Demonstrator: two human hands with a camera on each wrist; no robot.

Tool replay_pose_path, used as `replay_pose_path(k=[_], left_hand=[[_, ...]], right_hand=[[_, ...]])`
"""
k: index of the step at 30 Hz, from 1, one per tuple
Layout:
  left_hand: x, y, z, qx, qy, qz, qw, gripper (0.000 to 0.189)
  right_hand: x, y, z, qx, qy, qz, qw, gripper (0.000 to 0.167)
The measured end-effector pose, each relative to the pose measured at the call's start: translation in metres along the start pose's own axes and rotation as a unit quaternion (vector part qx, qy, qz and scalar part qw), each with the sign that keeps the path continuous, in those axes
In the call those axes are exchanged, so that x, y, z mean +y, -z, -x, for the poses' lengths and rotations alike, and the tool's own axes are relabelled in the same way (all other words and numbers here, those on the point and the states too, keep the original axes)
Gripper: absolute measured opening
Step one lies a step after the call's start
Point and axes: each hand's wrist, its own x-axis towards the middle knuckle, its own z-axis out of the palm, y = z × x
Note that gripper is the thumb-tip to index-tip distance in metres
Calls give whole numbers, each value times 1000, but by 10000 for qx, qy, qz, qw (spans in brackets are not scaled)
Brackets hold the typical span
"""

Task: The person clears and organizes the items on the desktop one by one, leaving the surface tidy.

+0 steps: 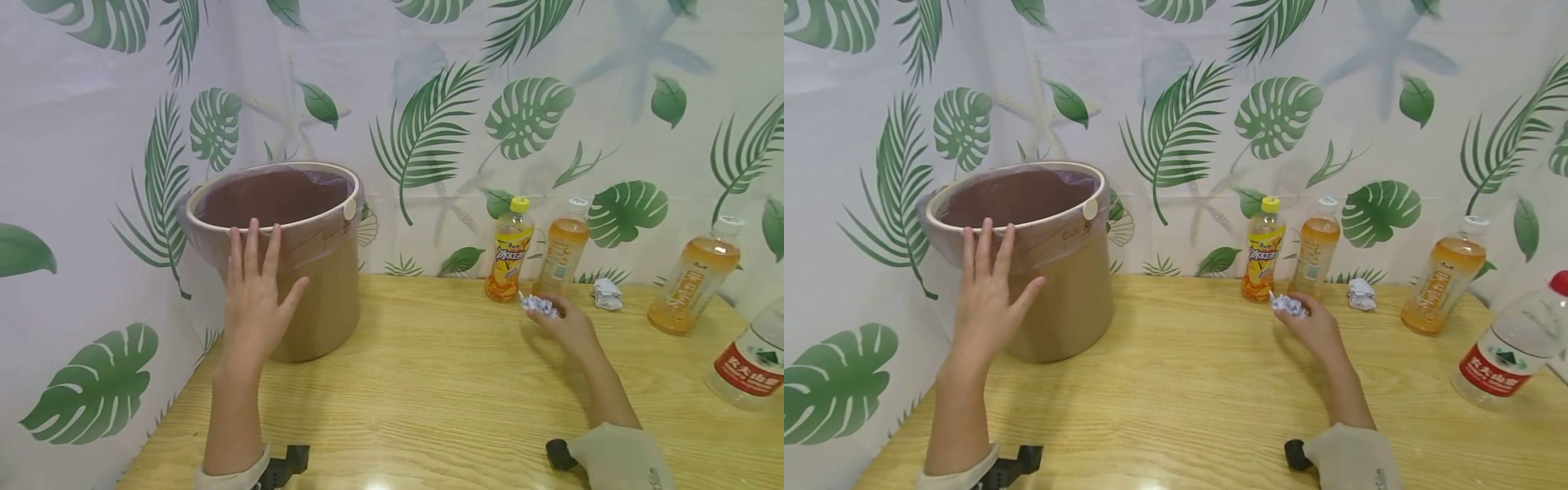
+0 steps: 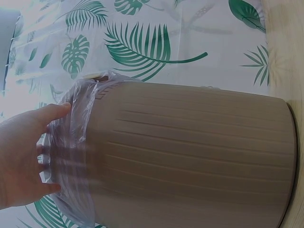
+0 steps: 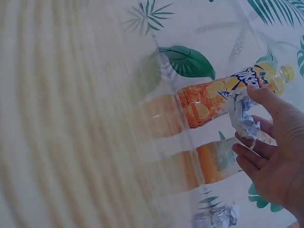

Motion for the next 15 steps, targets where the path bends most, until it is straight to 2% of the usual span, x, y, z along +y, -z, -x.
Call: replay_pose_path(k=[15], left_hand=[[0, 1, 0, -12, -16, -19, 10000, 79]], right_hand=[[-37, -3, 5, -109, 627, -174, 9978, 63]])
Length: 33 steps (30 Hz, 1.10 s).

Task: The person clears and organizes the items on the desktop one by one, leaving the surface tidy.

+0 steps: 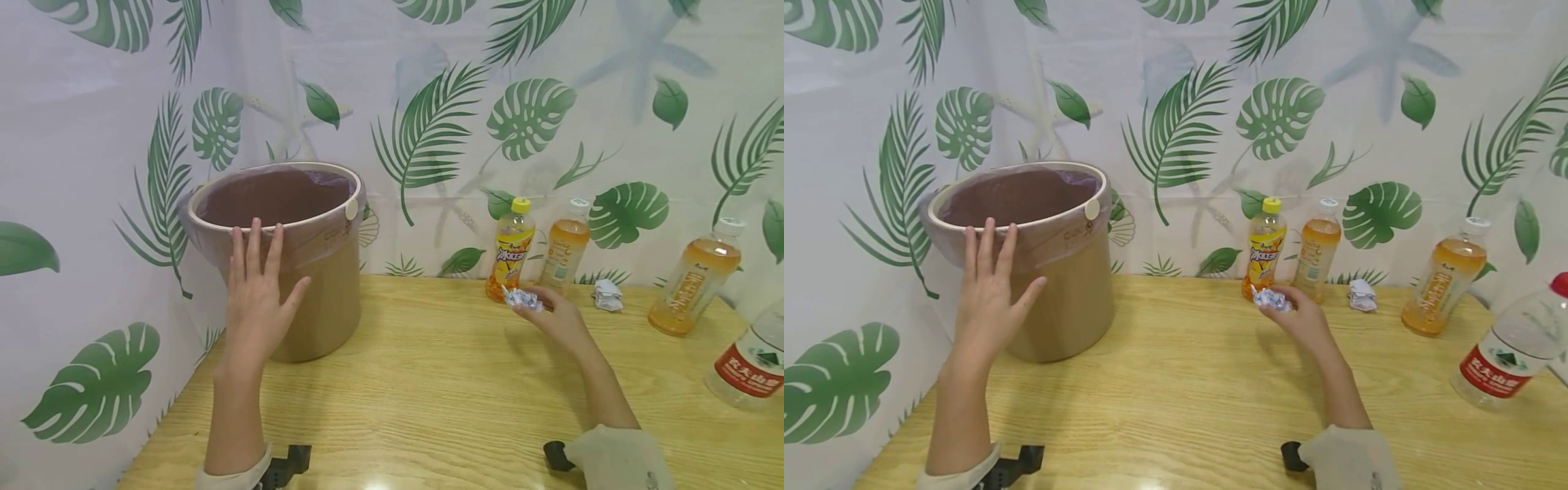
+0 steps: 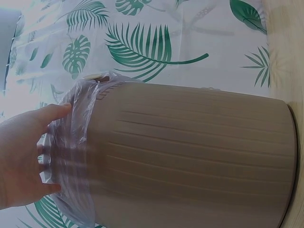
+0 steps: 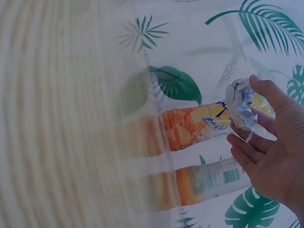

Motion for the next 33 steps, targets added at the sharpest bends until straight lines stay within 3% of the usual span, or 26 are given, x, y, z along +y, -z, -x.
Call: replay_pose_path(k=[18, 29, 33], left_hand=[[0, 2, -1, 28, -13, 21, 10000, 79], [1, 2, -2, 17, -17, 61, 10000, 79], [0, 2, -1, 10, -7, 69, 10000, 79]], right_hand=[[-37, -15, 1, -201, 306, 63, 9993, 63], [-61, -19, 3, -61, 857, -19, 9963, 57], [-66, -20, 4, -118, 858, -114, 9962, 56]])
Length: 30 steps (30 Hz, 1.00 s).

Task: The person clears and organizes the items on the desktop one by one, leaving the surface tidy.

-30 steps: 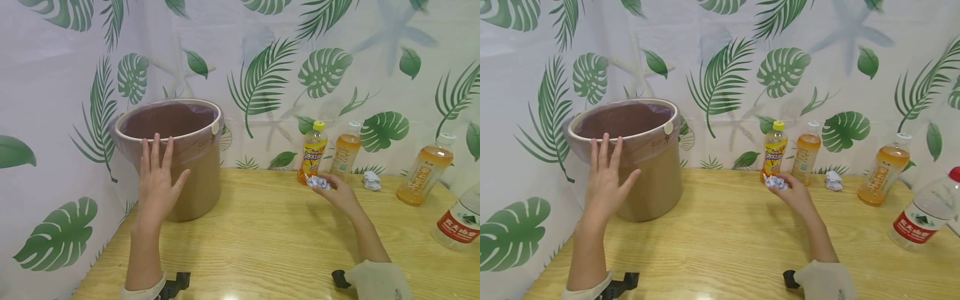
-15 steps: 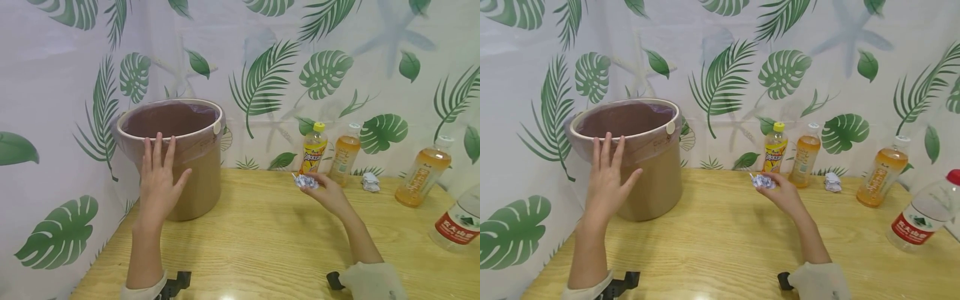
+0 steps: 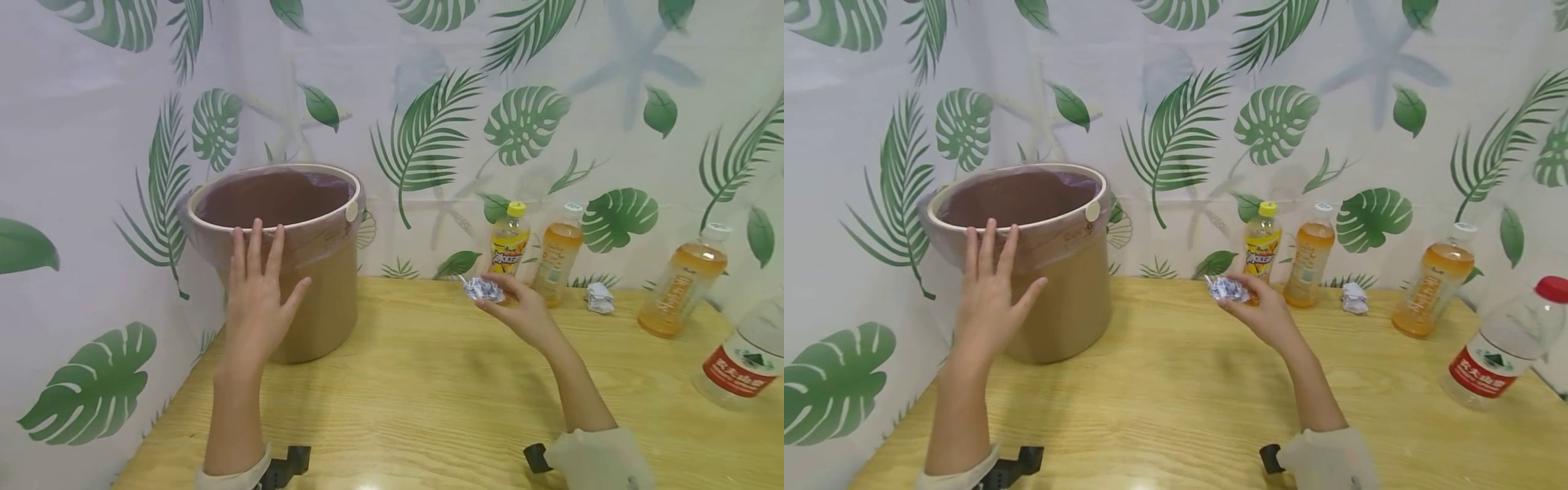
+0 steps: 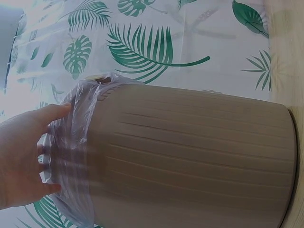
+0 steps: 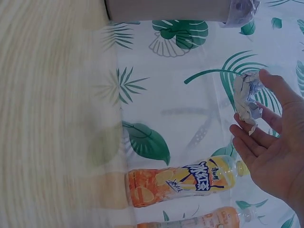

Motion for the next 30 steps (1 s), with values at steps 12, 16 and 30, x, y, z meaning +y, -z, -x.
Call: replay_pose_path(k=[12, 16, 30], left_hand=[[-1, -2, 0, 108, -75, 22, 9999, 79], [-1, -1, 0, 60, -51, 31, 10000, 80], [0, -1, 0, 73, -59, 99, 9999, 80]], right_hand=[[-31, 2, -14, -225, 209, -292, 9991, 55], [-43, 2, -20, -353, 410, -247, 9982, 55], [-92, 3, -51, -591, 1132, -533, 9904, 49]])
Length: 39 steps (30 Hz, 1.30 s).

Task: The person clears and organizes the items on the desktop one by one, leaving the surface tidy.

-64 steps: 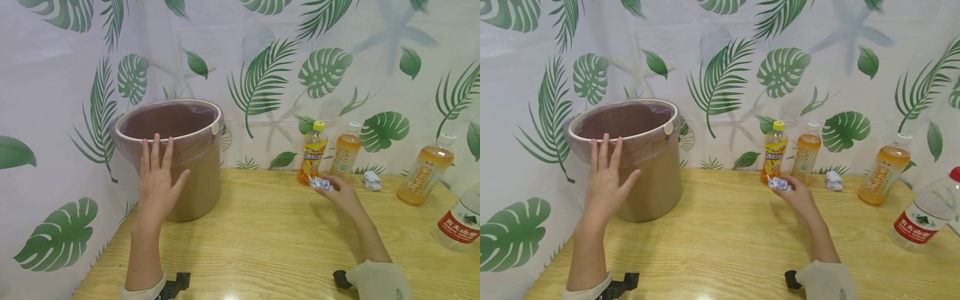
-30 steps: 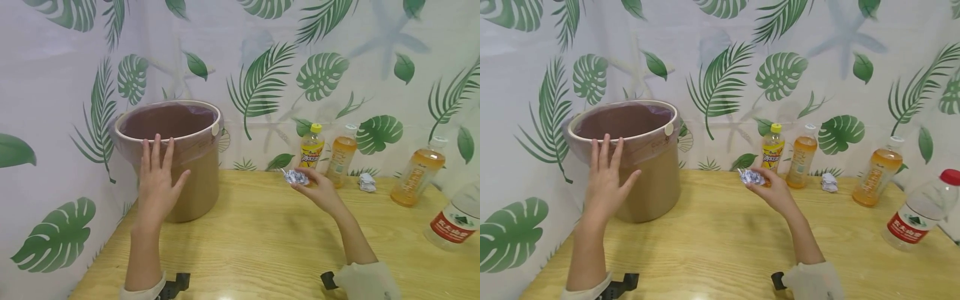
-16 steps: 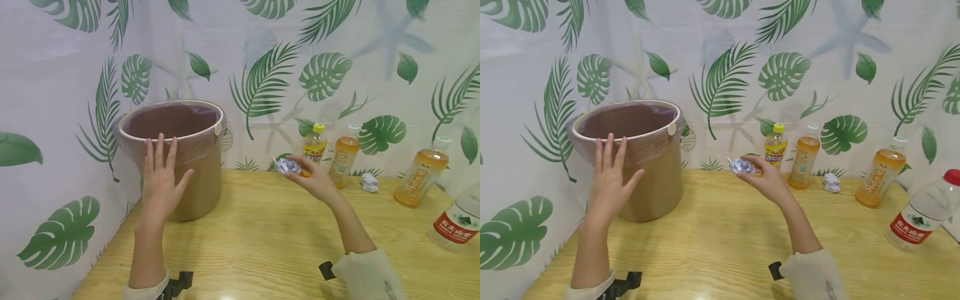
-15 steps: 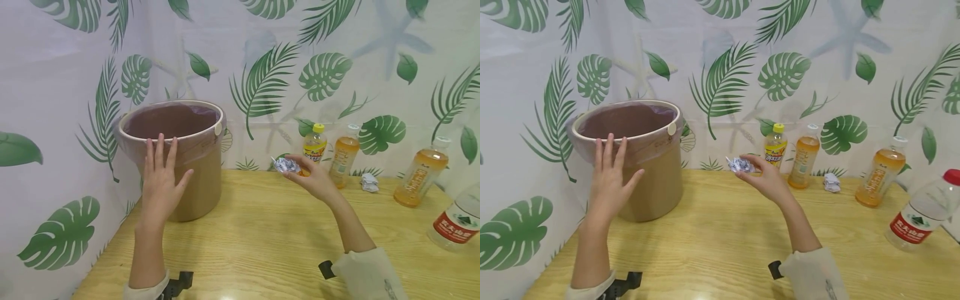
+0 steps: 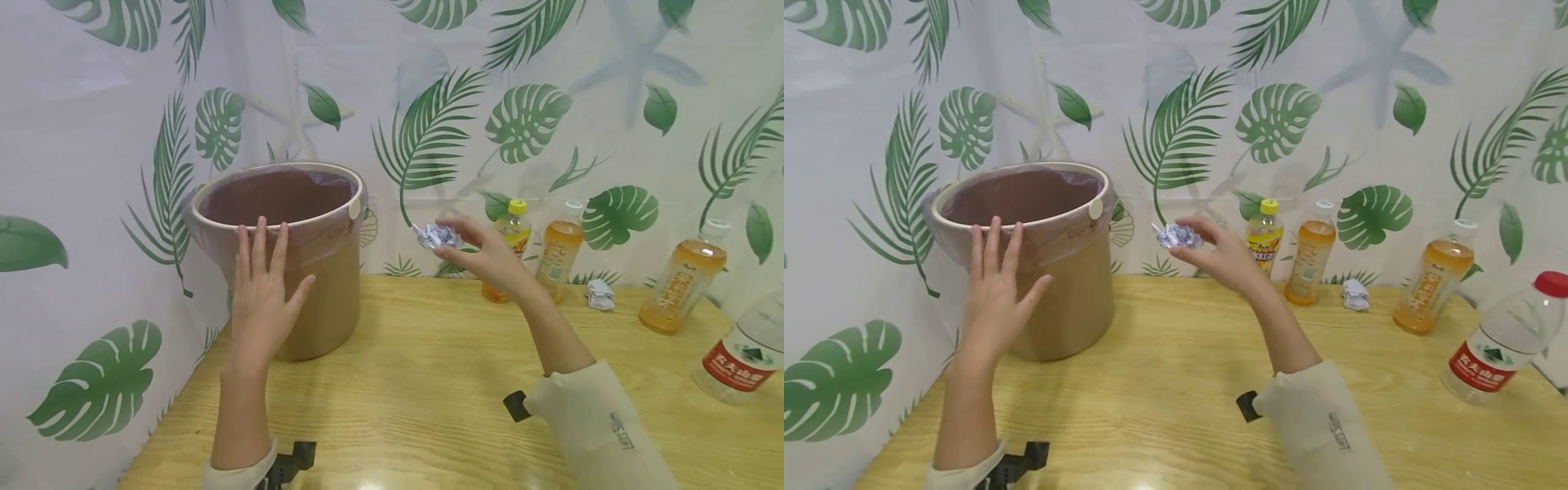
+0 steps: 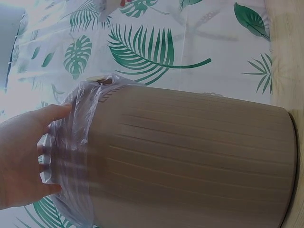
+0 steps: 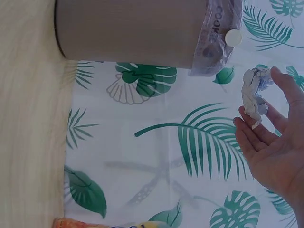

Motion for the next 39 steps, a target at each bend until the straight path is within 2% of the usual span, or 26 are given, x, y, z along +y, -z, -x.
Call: replay_pose_path(k=[7, 13, 19, 28, 34, 39], left_hand=[[1, 0, 0, -74, 8, -29, 10000, 80], [2, 0, -1, -36, 6, 4, 10000, 80], [2, 2, 0, -29, 23, -2, 10000, 79], [1, 2, 0, -75, 38, -36, 10000, 80], [1, 3, -1, -169, 48, -75, 9998, 79], [0, 2, -1, -119, 20, -33, 9999, 79]], right_hand=[[-25, -4, -17, -70, -137, 182, 9997, 54], [-50, -11, -38, -196, -66, 189, 9996, 52], [-65, -20, -64, -359, 16, 204, 9991, 50], [-80, -44, -95, -406, 253, 41, 9988, 47], [-81, -63, -108, -229, 214, 129, 9994, 47], [-79, -77, -117, 9, 254, 79, 9996, 47]])
